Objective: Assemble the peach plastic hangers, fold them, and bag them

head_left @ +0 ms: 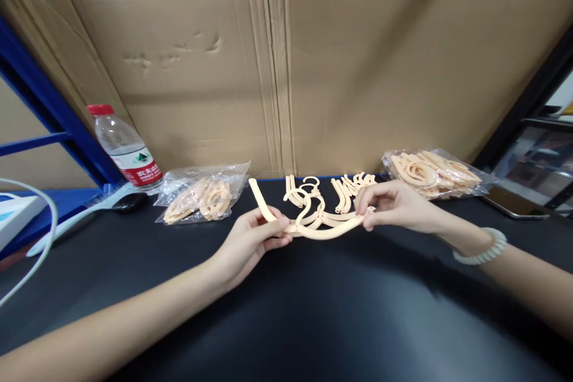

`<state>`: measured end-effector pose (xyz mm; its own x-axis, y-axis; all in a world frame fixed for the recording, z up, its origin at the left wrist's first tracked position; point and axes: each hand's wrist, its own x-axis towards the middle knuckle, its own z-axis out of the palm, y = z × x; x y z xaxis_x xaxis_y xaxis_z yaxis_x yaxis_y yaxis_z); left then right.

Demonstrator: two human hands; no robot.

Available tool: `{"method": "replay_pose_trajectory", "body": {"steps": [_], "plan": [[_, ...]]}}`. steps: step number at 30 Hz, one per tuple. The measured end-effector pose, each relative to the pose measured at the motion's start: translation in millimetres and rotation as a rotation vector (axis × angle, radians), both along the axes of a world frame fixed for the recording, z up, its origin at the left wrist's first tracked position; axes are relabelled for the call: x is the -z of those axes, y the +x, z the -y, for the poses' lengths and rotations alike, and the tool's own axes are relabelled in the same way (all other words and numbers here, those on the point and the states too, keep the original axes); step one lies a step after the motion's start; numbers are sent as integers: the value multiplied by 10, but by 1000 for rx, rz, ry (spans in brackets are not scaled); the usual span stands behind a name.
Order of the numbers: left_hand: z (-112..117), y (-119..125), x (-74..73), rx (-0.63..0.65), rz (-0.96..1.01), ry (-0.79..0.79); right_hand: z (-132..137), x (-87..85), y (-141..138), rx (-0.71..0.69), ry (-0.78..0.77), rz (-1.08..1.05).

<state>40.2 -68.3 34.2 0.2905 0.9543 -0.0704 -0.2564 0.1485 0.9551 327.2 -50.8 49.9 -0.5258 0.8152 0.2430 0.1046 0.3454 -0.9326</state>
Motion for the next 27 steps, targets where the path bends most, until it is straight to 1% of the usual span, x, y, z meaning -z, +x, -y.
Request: {"method": "replay_pose_trajectory", "body": {"steps": [2,5,8,11,13,16,18,20,22,27], "plan": [[-132,-90,-55,42,-10,15,-41,-58,109,-6,33,104],[-310,-232,-116,91,-67,48,-57,-82,207,-10,62,280],[-436,-358,-146,203,-236,181,-63,-100,271,-4,159,491],[-481,-420,-149,255,-428,325,-70,-137,303,-40,280,643],[-461,-417,-140,296,-608,456,-76,-148,307,-66,338,701],[-388,-371,-117,346,-879,775,-95,-119,308,-77,402,768],[-340,-337,-98,348,-979,972,-111,-81,312,-68,423,794],[-310,-313,-82,362,-1007,1096,-126,-45,319,-53,429,797],[-299,-300,-69,368,-991,1160,-139,-22,324,-30,436,784],[-311,-297,-24,294,-977,1215,-175,9,338,8,432,735]]}}
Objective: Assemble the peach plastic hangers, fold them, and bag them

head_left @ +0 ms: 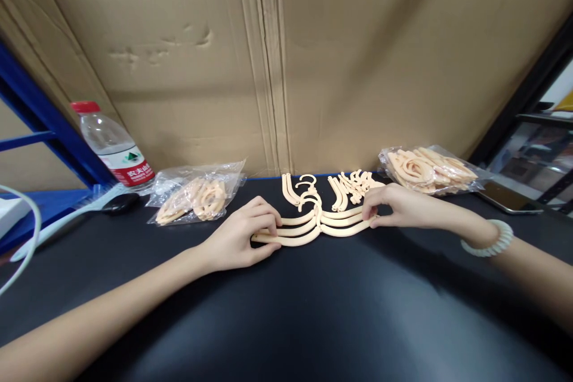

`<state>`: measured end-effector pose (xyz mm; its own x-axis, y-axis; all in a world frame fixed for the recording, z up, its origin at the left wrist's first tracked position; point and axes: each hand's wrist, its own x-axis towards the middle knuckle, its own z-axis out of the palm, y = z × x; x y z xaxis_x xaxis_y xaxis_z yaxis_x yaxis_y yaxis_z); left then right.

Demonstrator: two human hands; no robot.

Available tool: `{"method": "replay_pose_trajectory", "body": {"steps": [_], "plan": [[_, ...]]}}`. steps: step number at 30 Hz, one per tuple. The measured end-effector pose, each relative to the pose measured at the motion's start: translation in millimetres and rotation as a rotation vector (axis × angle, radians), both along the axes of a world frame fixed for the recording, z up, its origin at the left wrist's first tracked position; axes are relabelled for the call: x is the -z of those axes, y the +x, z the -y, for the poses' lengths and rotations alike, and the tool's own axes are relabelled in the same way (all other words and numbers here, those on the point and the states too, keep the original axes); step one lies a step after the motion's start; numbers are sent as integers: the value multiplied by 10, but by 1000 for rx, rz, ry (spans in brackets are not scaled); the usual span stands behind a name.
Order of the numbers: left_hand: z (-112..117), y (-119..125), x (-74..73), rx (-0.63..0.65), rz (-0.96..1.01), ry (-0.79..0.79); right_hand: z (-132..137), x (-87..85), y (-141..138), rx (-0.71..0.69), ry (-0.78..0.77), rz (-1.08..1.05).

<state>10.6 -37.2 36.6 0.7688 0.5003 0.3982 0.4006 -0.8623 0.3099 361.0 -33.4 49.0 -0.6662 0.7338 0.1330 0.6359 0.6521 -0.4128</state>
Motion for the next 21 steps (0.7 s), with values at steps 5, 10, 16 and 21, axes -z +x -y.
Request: {"method": "replay_pose_trajectory", "body": {"steps": [5,10,16,21], "plan": [[-13,-10,77,-67,18,32,-31,28,13,27,14,12],[-6,-17,122,-93,4,45,-22,17,9,52,30,47],[19,-9,122,-96,-29,94,-31,-1,41,48,41,61],[35,-11,110,-78,-15,130,-5,-24,-3,99,68,-42]]}}
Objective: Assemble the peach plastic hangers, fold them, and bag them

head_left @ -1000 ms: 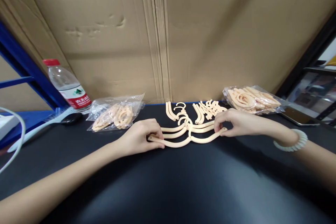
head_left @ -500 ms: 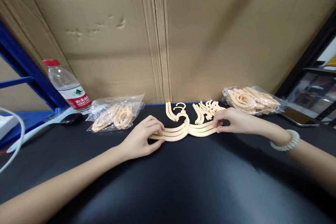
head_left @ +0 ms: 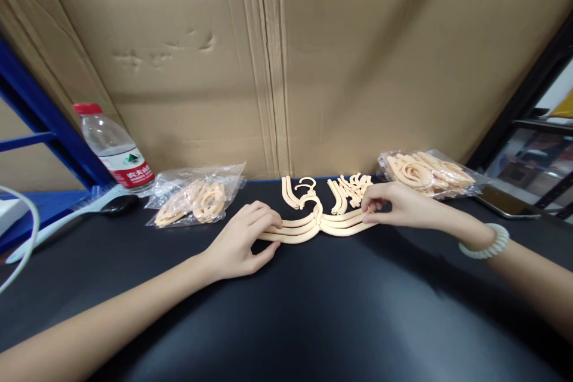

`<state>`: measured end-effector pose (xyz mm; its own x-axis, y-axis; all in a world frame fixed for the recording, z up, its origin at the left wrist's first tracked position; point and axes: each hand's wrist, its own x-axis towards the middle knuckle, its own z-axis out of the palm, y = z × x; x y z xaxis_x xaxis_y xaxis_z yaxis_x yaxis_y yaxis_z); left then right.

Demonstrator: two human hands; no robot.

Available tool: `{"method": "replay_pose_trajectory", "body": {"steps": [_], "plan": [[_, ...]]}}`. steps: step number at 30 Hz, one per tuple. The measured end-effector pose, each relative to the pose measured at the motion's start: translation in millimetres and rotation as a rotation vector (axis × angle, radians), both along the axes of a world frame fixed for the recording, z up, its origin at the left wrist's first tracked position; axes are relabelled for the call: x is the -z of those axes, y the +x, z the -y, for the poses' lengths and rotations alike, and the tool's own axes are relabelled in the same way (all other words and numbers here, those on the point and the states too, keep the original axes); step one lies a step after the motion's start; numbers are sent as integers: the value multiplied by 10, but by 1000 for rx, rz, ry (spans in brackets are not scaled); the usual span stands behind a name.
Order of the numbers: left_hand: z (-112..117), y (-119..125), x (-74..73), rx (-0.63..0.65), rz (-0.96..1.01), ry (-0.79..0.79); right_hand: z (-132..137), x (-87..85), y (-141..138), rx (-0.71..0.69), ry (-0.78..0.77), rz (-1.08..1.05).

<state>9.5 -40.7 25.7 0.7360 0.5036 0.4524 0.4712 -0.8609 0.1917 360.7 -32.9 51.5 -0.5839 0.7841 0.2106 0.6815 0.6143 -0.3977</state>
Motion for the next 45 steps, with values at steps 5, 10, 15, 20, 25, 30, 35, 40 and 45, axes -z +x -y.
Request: {"method": "replay_pose_trajectory", "body": {"steps": [5,10,15,20,25,30,35,40,45], "plan": [[-8,-7,18,-11,29,28,2,-6,-21,275,178,-138],[-26,-9,41,-58,61,38,-33,7,21,478,234,-199],[-42,-7,53,-100,109,31,-46,51,10,481,215,-207],[-35,-12,53,-126,105,40,-35,75,-29,460,224,-218],[-32,-13,52,-125,99,52,-38,86,-30,470,209,-248],[-28,-10,44,-123,101,49,-35,95,-39,497,220,-259],[-29,-12,44,-120,112,48,-12,63,-41,531,233,-275],[-45,-23,57,-130,154,25,-30,59,-12,543,218,-291],[-102,-6,-5,-208,192,-102,-91,79,-30,429,179,-305]]}}
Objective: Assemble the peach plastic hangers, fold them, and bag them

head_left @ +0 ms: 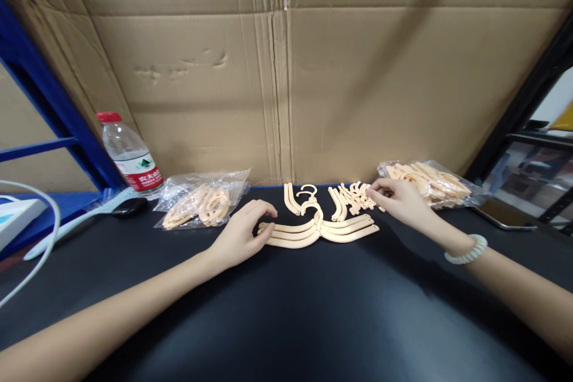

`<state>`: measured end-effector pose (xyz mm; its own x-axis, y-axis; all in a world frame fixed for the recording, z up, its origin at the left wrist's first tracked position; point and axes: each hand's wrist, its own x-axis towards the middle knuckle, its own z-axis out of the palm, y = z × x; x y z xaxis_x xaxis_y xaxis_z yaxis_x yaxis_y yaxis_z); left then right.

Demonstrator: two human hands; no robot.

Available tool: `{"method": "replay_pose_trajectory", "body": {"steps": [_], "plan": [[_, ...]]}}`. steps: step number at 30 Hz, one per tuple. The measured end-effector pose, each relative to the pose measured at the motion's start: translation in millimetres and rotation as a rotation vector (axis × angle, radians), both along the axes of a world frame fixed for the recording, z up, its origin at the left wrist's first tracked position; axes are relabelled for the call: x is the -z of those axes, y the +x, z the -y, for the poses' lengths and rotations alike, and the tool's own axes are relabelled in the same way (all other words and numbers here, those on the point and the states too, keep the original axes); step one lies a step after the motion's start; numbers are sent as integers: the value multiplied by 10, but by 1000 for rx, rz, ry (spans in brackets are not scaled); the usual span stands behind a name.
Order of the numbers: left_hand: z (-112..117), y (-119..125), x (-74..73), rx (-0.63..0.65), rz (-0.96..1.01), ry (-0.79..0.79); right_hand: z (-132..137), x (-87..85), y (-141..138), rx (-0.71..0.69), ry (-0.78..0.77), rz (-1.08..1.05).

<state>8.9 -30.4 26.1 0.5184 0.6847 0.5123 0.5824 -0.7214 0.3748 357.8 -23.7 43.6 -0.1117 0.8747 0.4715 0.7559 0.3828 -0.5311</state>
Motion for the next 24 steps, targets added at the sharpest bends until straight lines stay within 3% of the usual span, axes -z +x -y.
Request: {"method": "replay_pose_trajectory", "body": {"steps": [7,12,16,20,24], "plan": [[-280,169,-148,-109,-38,-183,-178,16,-244,-154,-24,54],[-652,388,-66,-294,-127,-260,-481,33,-542,-366,-27,176],[-872,515,-23,-363,-203,-279,-700,-14,-691,-554,-60,287],[-954,543,-45,-388,-249,-286,-813,10,-752,-649,-90,287],[-953,527,-64,-410,-272,-277,-855,95,-762,-644,-78,143]]}}
